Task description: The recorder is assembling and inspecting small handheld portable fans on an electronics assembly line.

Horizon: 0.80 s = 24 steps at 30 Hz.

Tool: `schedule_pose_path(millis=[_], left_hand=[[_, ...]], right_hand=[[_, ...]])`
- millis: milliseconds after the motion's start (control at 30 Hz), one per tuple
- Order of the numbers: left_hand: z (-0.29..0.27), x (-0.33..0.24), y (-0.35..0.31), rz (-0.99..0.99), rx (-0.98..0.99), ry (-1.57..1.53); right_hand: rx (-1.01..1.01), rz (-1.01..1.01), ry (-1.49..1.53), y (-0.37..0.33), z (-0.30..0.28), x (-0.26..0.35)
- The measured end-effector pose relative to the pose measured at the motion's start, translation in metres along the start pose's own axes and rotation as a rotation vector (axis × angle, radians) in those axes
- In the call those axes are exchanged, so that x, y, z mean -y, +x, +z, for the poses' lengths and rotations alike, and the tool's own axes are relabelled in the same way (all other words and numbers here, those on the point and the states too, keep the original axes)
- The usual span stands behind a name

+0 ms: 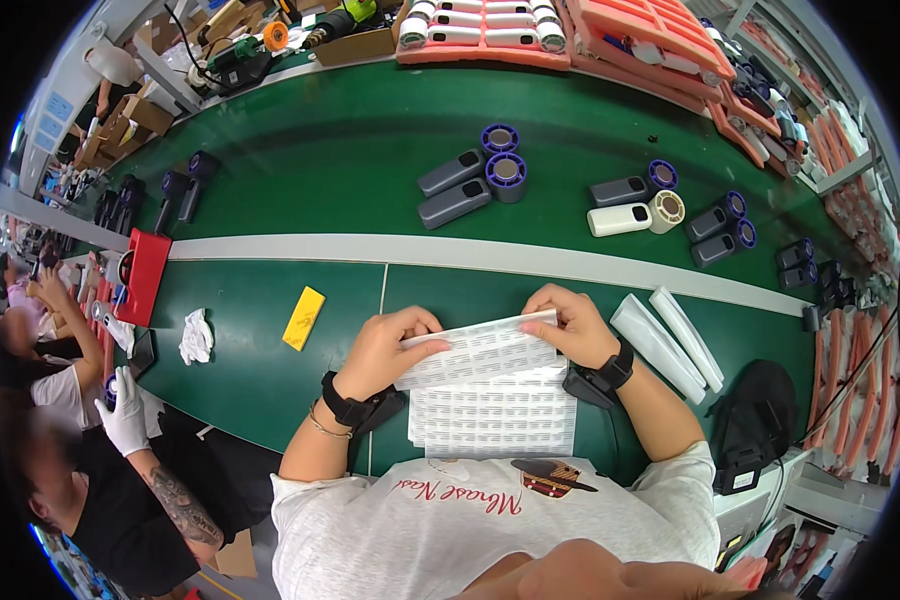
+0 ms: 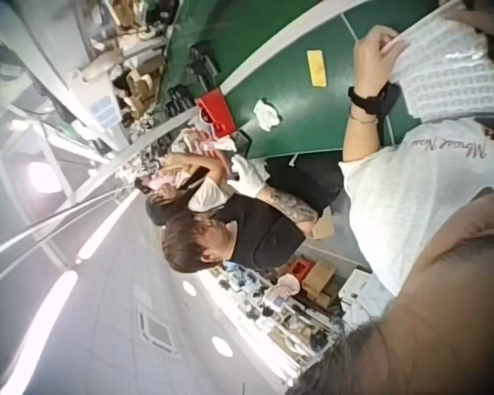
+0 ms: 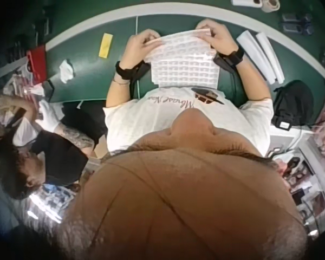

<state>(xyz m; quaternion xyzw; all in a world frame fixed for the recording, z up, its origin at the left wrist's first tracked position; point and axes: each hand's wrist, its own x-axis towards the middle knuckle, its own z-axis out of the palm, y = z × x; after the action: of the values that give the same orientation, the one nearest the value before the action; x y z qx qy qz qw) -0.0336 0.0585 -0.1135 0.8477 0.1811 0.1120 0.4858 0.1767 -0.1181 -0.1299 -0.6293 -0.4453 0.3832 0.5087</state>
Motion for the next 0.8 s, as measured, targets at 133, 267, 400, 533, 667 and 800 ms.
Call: schedule_pose_path(millis=[133, 267, 400, 533, 667, 800], left_hand=[[-0.003, 0.002, -0.003, -0.034, -0.024, -0.016], [-0.008, 0.003, -0.006, -0.012, -0.047, 0.011], [-0.013, 0.006, -0.008, 0.014, -0.040, 0.022], [-0.018, 0.013, -0.011, 0.031, -0.015, 0.008], [-0.023, 0.016, -0.010, 0.042, 0.027, -0.016], [-0.025, 0.017, -0.010, 0.049, 0.055, -0.039]], right_hand=[[-0.011, -0.019, -0.064, 0.001, 0.000, -0.003], [0.069, 0.170, 0.023, 0.002, -0.001, 0.001], [0.089, 0.090, -0.035, 0.005, 0.001, -0.002], [0.196, 0.142, -0.129, 0.006, 0.002, 0.003], [0.083, -0.073, -0.038, 0.010, 0.001, 0.021], [0.271, -0.221, -0.113, 0.015, -0.015, 0.013]])
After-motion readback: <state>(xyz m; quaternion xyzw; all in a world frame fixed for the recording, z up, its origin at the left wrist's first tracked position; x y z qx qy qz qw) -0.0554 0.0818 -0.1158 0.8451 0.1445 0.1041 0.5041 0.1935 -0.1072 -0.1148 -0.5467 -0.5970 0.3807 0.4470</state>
